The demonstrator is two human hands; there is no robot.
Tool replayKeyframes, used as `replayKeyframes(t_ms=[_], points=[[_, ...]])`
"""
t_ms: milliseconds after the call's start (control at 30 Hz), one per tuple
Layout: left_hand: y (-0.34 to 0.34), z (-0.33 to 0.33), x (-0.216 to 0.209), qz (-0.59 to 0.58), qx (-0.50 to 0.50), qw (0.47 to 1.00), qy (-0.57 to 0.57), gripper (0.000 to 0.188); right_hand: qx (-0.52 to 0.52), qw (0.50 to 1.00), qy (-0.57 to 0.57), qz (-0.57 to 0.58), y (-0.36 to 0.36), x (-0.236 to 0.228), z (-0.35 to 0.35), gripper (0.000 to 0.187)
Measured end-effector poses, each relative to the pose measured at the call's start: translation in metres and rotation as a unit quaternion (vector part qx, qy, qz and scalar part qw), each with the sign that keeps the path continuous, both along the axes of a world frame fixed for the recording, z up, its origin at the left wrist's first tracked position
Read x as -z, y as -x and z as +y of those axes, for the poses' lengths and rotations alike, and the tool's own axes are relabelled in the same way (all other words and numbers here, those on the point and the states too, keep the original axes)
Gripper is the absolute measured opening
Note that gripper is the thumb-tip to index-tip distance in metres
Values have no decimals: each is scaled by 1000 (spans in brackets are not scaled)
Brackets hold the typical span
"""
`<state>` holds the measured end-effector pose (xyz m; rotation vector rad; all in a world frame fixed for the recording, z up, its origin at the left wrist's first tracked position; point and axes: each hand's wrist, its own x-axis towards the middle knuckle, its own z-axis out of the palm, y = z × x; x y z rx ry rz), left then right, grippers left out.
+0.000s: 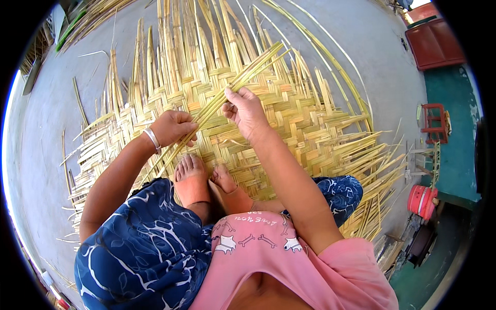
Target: The person sits on the floor and weaves a large circular mat or basket base using dried palm leaves. They interlace the leaves by hand, creating a tight herringbone pattern, and occasionally adjust the position of the mat.
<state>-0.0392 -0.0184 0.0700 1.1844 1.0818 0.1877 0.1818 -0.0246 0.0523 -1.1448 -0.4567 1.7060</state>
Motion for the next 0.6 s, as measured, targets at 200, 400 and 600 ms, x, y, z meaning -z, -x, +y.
replayKeyframes(t_ms=[200,400,600], points=[[-2,-1,-3,56,7,997,-43,21,0,999,-2,39,-8,3,-1,14],[7,8,-2,111,96,985,-91,24,6,1000,-25,13,1,11,3,15],[21,32,9,245,115,928,-255,21,-1,999,-41,18,18,3,9,15]])
